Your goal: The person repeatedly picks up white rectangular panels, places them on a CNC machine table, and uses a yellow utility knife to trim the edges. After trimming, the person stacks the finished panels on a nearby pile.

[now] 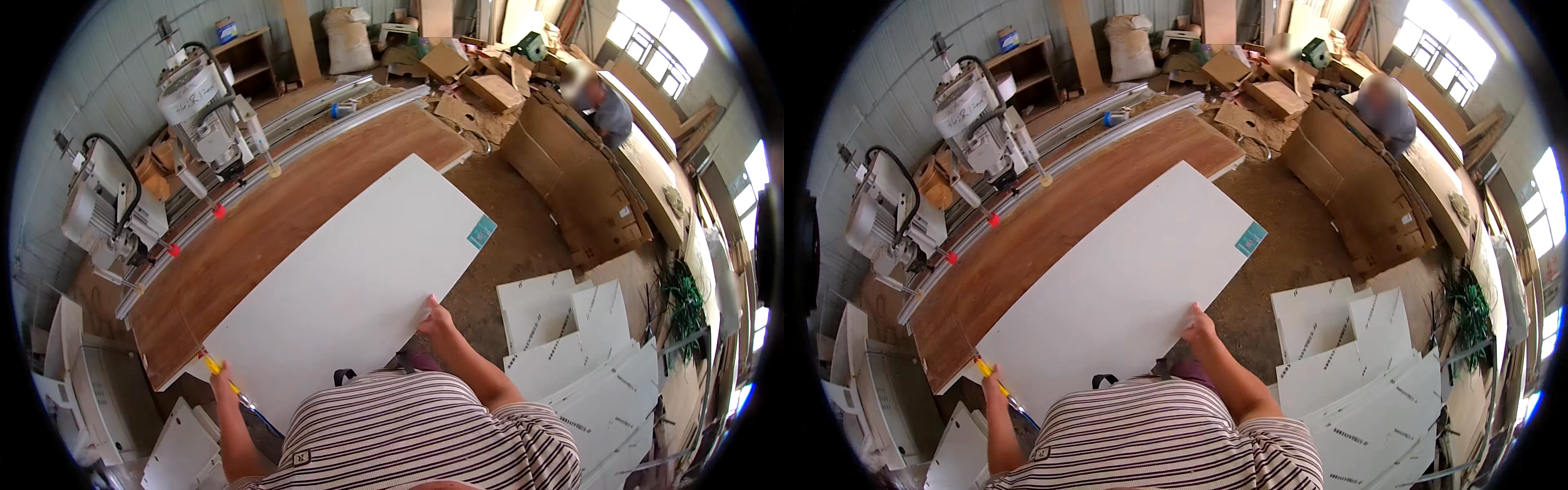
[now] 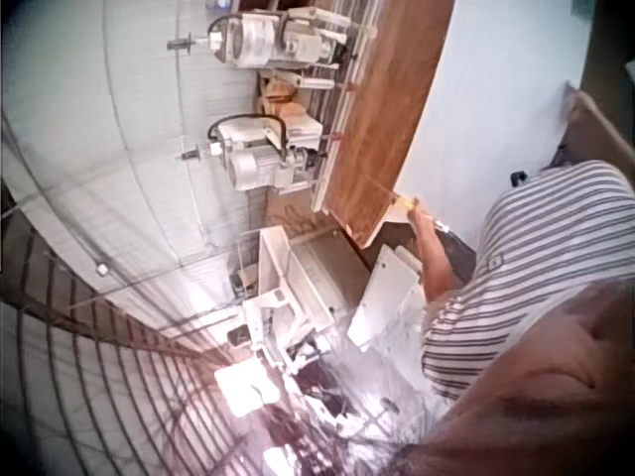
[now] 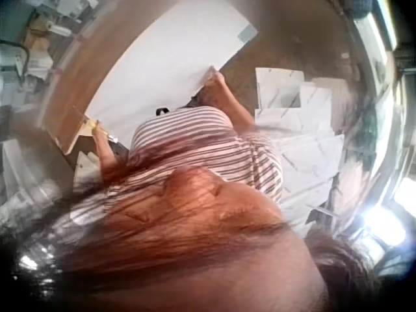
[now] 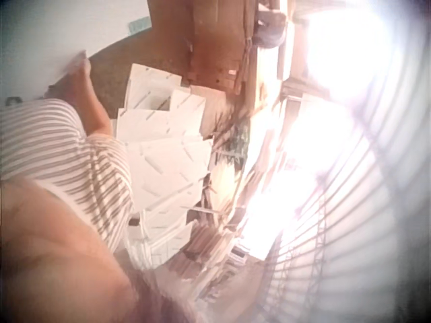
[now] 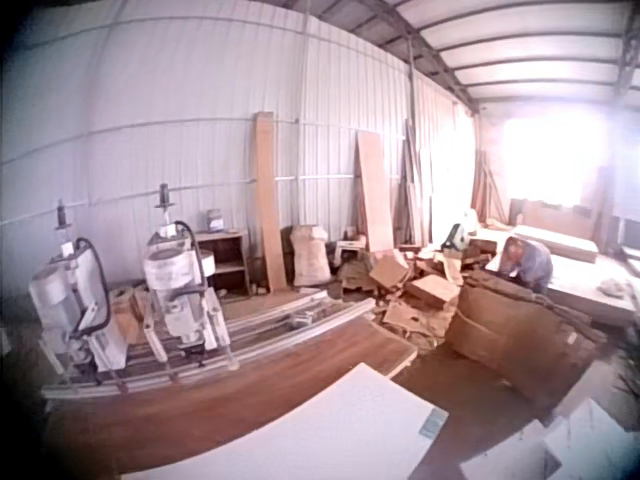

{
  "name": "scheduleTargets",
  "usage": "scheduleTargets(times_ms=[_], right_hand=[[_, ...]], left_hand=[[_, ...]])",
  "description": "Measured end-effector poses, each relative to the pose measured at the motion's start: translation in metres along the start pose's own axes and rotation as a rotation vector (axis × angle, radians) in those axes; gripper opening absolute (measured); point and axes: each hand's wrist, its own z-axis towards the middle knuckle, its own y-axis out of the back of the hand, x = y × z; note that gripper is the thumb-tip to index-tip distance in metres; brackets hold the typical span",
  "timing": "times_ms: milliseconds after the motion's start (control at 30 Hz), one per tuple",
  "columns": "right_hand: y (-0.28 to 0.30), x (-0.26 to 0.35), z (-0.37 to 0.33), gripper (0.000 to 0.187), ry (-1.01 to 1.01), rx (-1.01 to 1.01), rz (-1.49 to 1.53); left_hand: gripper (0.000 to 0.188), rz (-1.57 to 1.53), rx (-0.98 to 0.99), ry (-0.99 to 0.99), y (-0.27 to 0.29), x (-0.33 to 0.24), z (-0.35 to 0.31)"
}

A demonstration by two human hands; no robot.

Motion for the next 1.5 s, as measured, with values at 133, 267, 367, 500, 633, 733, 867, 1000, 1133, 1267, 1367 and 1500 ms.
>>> scheduleTargets(times_ms=[133, 267, 367, 500, 633, 733, 867, 1000, 1133, 1267, 1367, 1500], right_hand=[[-0.024, 0.024, 0.019, 0.043, -0.027, 0.09, -0.037], [-0.067, 0.052, 0.044, 0.044, -0.049, 0.126, -0.032], [-0.094, 0.077, 0.097, 0.039, 0.017, 0.195, -0.152], [-0.17, 0.071, 0.099, 0.032, -0.249, 0.305, -0.585], [-0.19, 0.054, 0.131, 0.031, -0.274, 0.407, -0.792], [-0.215, 0.052, 0.152, 0.025, -0.248, 0.313, -0.686], [-0.233, 0.039, 0.178, 0.033, -0.034, 0.262, -0.738], [-0.247, 0.036, 0.182, 0.04, -0.04, 0.173, -0.806], [-0.24, 0.038, 0.192, 0.043, -0.035, 0.171, -0.828], [-0.244, 0.036, 0.189, 0.045, 0.013, 0.155, -0.863], [-0.249, 0.035, 0.186, 0.047, 0.038, 0.161, -0.883], [-0.249, 0.035, 0.189, 0.046, 0.069, 0.193, -0.915]], left_hand=[[0.037, 0.043, -0.031, -0.108, -0.021, 0.049, -0.04], [0.039, 0.268, 0.038, -0.246, -0.074, 0.063, -0.084], [0.042, 0.361, 0.023, -0.383, -0.104, 0.076, -0.02], [0.051, 0.654, -0.136, -0.37, -0.183, -0.006, 0.004], [0.05, 0.744, -0.064, -0.468, -0.226, -0.031, 0.006], [0.048, 0.733, -0.051, -0.512, -0.234, -0.013, -0.012], [0.04, 0.56, -0.032, -0.374, -0.239, -0.004, -0.038], [0.033, 0.361, -0.017, -0.378, -0.238, 0.018, -0.065], [0.024, 0.265, 0.057, -0.315, -0.226, 0.029, -0.094], [0.024, 0.444, 0.05, -0.278, -0.212, -0.001, -0.132], [0.026, 0.532, 0.078, -0.231, -0.203, -0.03, -0.155], [0.029, 0.426, 0.119, -0.25, -0.182, -0.028, -0.165]])
